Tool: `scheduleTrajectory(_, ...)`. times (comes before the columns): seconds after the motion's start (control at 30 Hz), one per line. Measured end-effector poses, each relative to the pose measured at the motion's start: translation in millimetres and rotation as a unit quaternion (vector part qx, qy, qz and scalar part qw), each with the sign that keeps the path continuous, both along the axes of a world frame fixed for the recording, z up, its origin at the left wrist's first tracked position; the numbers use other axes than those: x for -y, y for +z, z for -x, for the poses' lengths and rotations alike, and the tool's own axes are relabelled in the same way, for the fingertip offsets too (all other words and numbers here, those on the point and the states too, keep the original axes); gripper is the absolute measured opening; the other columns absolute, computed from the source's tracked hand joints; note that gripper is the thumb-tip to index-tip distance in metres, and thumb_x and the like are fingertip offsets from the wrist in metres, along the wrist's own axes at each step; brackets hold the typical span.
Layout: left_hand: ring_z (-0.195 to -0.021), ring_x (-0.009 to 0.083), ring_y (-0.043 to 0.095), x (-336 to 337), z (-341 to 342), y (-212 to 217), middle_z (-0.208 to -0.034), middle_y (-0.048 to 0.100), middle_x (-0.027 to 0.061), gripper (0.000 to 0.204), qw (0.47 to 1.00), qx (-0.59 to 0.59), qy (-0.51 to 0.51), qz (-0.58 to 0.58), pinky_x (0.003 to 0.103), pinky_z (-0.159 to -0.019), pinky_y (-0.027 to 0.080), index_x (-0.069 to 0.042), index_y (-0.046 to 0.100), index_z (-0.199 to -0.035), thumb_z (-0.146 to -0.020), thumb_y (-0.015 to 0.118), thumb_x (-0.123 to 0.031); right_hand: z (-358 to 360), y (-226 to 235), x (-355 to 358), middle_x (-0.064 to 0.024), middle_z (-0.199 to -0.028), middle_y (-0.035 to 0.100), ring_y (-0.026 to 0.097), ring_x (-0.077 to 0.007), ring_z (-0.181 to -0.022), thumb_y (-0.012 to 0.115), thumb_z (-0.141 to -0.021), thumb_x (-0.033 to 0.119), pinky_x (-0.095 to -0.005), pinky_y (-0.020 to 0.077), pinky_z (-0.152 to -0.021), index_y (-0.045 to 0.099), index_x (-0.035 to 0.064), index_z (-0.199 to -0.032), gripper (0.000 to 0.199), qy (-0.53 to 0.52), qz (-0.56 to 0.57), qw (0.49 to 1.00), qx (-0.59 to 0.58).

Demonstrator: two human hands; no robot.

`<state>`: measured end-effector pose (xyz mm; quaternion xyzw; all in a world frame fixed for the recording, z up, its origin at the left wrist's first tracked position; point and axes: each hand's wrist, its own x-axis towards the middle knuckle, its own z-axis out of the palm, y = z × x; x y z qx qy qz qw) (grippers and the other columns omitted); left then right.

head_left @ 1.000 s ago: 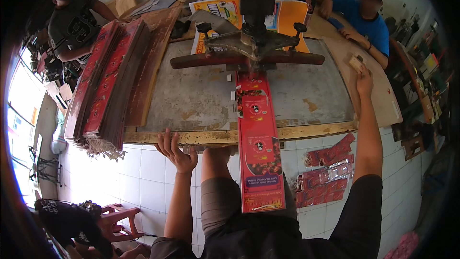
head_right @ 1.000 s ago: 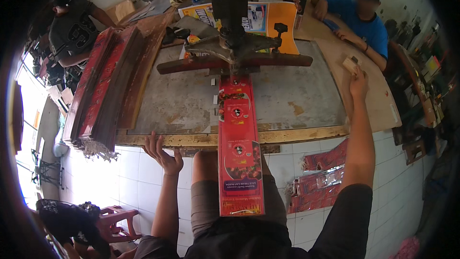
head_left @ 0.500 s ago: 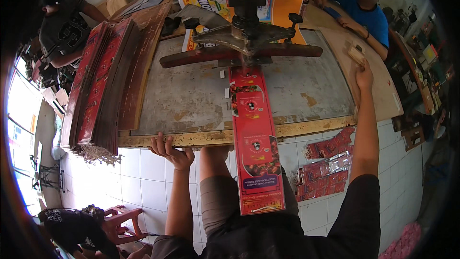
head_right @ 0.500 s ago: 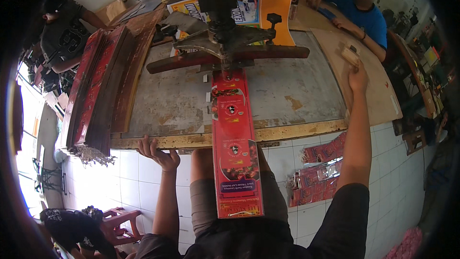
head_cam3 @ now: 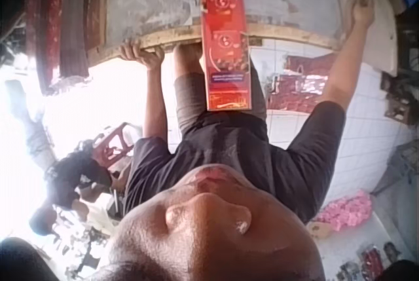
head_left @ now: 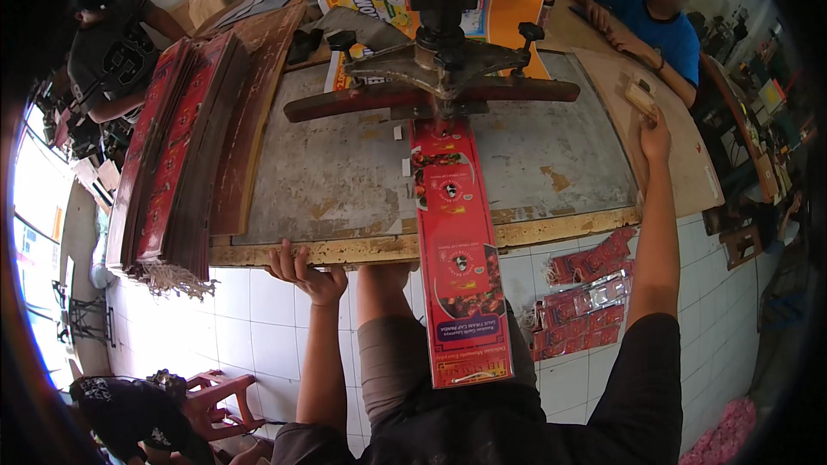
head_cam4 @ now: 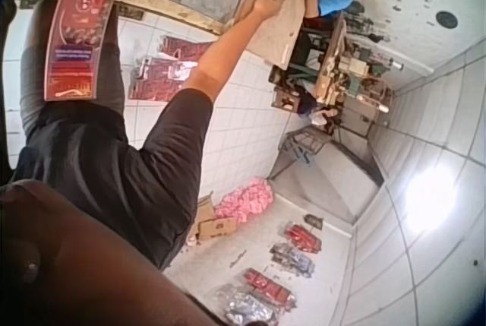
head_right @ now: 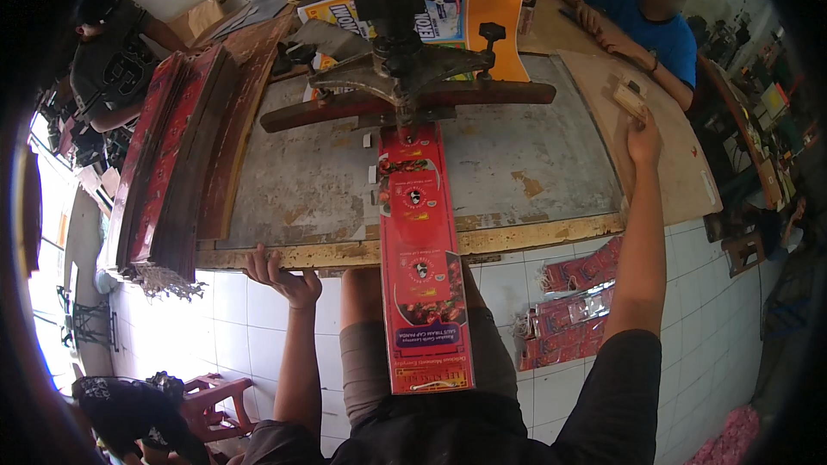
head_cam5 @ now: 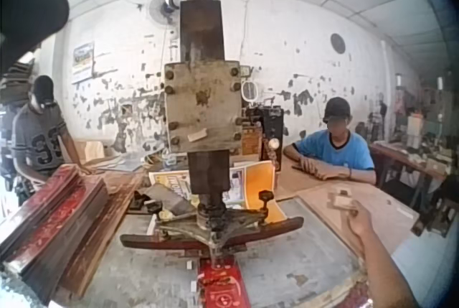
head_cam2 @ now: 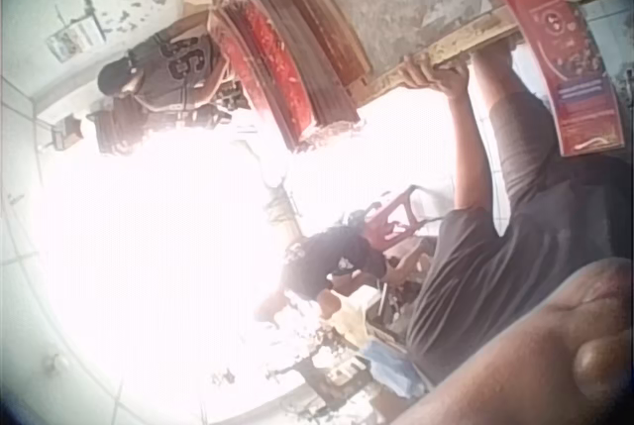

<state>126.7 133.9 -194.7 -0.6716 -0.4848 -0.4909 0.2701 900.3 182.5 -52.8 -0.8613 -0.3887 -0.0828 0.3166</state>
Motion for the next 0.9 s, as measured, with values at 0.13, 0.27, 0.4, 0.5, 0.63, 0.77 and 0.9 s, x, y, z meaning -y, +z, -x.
scheduleTrajectory(0.13,-0.159,0.0448,0.026,0.5,0.2,-0.5,-0.162,0.039,0.0160,0.058,1.000,-0.001,0.003,0.001,0.071,-0.130,0.019,-0.016,0.038,-0.152,-0.108,0.056,-0.049,0.9,-0.6,0.6,-0.0229,-0.153,0.066,0.064,-0.0394,-0.141,0.068,-0.110,0.035,-0.0487,0.0505,-0.117,0.052,0.0142,-0.165,0.061,0.000,-0.002,1.000,-0.003)
scheduleTrajectory(0.27,-0.160,0.0449,0.026,-0.3,-1.2,1.7,-0.162,0.040,0.0161,0.058,1.000,0.002,-0.001,-0.006,0.071,-0.129,0.019,-0.016,0.039,-0.152,-0.108,0.056,-0.049,-1.9,-2.0,1.1,-0.0224,-0.154,0.065,0.064,-0.0391,-0.142,0.068,-0.110,0.036,-0.0486,0.0500,-0.117,0.052,0.0147,-0.165,0.062,0.001,-0.003,1.000,-0.009)
scheduleTrajectory(0.4,-0.160,0.0448,0.026,0.1,1.0,-1.3,-0.162,0.040,0.0161,0.058,1.000,0.003,0.003,-0.003,0.071,-0.130,0.019,-0.016,0.039,-0.152,-0.108,0.055,-0.050,-5.4,-3.8,-0.9,-0.0210,-0.155,0.065,0.063,-0.0385,-0.142,0.069,-0.109,0.037,-0.0484,0.0497,-0.118,0.052,0.0166,-0.166,0.063,-0.001,-0.003,1.000,-0.019)
scheduleTrajectory(0.5,-0.160,0.0448,0.027,0.2,1.2,-1.2,-0.162,0.040,0.0159,0.058,1.000,0.003,0.005,-0.003,0.072,-0.130,0.019,-0.016,0.039,-0.152,-0.108,0.055,-0.050,-7.4,-6.0,-1.7,-0.0203,-0.155,0.065,0.064,-0.0384,-0.141,0.070,-0.109,0.038,-0.0481,0.0501,-0.118,0.053,0.0182,-0.165,0.062,-0.006,0.003,1.000,-0.011)
scheduleTrajectory(0.63,-0.160,0.0447,0.026,-1.2,0.1,-0.4,-0.162,0.040,0.0155,0.057,1.000,0.004,-0.001,-0.005,0.072,-0.130,0.018,-0.016,0.039,-0.152,-0.107,0.055,-0.048,-19.7,-10.9,-2.7,-0.0205,-0.154,0.066,0.065,-0.0389,-0.140,0.070,-0.108,0.038,-0.0475,0.0505,-0.117,0.054,0.0187,-0.165,0.061,0.004,-0.010,1.000,-0.004)
scheduleTrajectory(0.77,-0.160,0.0447,0.026,-2.0,-1.0,-1.4,-0.162,0.040,0.0151,0.056,1.000,0.004,0.003,-0.006,0.072,-0.130,0.018,-0.016,0.039,-0.152,-0.107,0.055,-0.046,-27.3,-13.2,-2.5,-0.0203,-0.154,0.066,0.065,-0.0392,-0.140,0.070,-0.108,0.038,-0.0475,0.0507,-0.117,0.054,0.0187,-0.164,0.062,0.010,-0.013,1.000,0.003)
scheduleTrajectory(0.9,-0.161,0.0443,0.026,0.0,2.6,-3.8,-0.162,0.040,0.0147,0.056,1.000,0.004,0.009,-0.002,0.072,-0.131,0.015,-0.018,0.038,-0.152,-0.106,0.055,-0.045,-11.7,-11.8,-4.5,-0.0202,-0.155,0.066,0.065,-0.0396,-0.140,0.071,-0.108,0.038,-0.0484,0.0512,-0.117,0.053,0.0191,-0.165,0.062,0.010,-0.017,1.000,-0.002)
